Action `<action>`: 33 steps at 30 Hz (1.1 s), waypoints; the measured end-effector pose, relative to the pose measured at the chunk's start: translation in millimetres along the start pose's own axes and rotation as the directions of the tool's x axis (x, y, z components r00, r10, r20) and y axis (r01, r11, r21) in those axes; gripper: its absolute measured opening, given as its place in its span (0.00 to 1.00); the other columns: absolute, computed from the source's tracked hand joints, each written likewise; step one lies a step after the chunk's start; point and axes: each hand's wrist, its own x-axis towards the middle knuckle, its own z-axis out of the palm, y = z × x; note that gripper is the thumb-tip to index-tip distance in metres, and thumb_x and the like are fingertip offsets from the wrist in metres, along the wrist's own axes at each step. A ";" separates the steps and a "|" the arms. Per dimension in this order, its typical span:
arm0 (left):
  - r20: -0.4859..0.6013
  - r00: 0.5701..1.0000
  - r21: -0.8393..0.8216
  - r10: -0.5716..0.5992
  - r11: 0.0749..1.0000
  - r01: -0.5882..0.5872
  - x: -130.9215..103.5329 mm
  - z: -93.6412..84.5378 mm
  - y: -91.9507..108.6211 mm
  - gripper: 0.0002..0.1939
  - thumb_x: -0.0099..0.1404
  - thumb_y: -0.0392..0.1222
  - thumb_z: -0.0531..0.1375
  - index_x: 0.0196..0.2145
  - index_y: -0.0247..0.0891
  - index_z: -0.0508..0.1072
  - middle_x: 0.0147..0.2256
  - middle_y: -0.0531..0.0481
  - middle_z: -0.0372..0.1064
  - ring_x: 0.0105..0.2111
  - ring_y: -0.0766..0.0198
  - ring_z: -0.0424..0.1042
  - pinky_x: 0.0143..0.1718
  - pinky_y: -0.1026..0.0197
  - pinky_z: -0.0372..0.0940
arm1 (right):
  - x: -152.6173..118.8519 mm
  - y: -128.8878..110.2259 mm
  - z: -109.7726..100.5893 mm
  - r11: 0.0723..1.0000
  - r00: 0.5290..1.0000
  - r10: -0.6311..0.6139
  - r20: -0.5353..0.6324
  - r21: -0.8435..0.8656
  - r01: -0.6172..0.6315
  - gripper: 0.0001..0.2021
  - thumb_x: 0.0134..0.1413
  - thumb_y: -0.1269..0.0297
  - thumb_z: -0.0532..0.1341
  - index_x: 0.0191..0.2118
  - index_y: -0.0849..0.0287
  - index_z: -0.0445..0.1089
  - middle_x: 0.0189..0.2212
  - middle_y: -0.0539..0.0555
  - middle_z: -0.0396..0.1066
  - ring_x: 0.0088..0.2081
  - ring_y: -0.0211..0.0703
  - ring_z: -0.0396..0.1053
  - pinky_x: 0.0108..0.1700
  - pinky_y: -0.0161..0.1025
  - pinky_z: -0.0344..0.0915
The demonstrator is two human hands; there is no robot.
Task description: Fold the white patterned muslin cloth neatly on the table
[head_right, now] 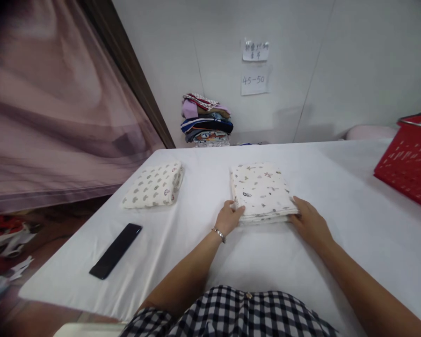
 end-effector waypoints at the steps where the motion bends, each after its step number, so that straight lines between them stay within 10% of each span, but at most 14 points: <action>1: 0.001 1.000 0.017 0.009 1.000 -0.009 -0.9 0.0 0.1 0.31 0.57 0.58 0.59 0.52 0.36 0.62 0.37 0.41 0.73 0.40 0.51 0.72 0.40 0.58 0.62 | -0.6 2.2 0.7 1.000 1.000 -0.012 0.004 -0.008 0.012 0.26 0.57 0.55 0.50 0.61 0.55 0.54 0.57 0.60 0.61 0.55 0.56 0.61 0.48 0.51 0.66; 16: -0.017 0.996 0.302 0.093 0.950 -0.084 -13.7 -6.9 3.5 0.33 0.59 0.58 0.55 0.57 0.37 0.57 0.48 0.41 0.68 0.45 0.51 0.70 0.43 0.55 0.63 | -9.6 22.9 -2.0 0.993 0.993 -0.089 0.082 -0.066 0.094 0.26 0.59 0.52 0.47 0.62 0.51 0.55 0.59 0.55 0.60 0.55 0.54 0.63 0.47 0.49 0.68; 24: 0.008 0.887 0.389 0.462 0.816 -0.428 22.3 -6.5 28.4 0.32 0.64 0.54 0.52 0.59 0.34 0.56 0.64 0.40 0.44 0.64 0.54 0.44 0.62 0.53 0.46 | 40.4 -23.5 -50.2 0.977 0.977 -0.179 0.114 0.138 0.163 0.28 0.59 0.50 0.48 0.64 0.45 0.50 0.65 0.50 0.47 0.63 0.52 0.49 0.54 0.47 0.63; 33: 0.223 0.902 0.459 0.369 0.777 -0.431 39.3 13.4 12.4 0.32 0.64 0.59 0.47 0.61 0.42 0.55 0.66 0.49 0.40 0.66 0.55 0.34 0.63 0.42 0.40 | 84.3 -10.6 34.3 0.971 0.933 -0.098 0.346 -0.172 0.166 0.33 0.59 0.42 0.40 0.64 0.56 0.51 0.66 0.58 0.44 0.65 0.56 0.41 0.59 0.59 0.50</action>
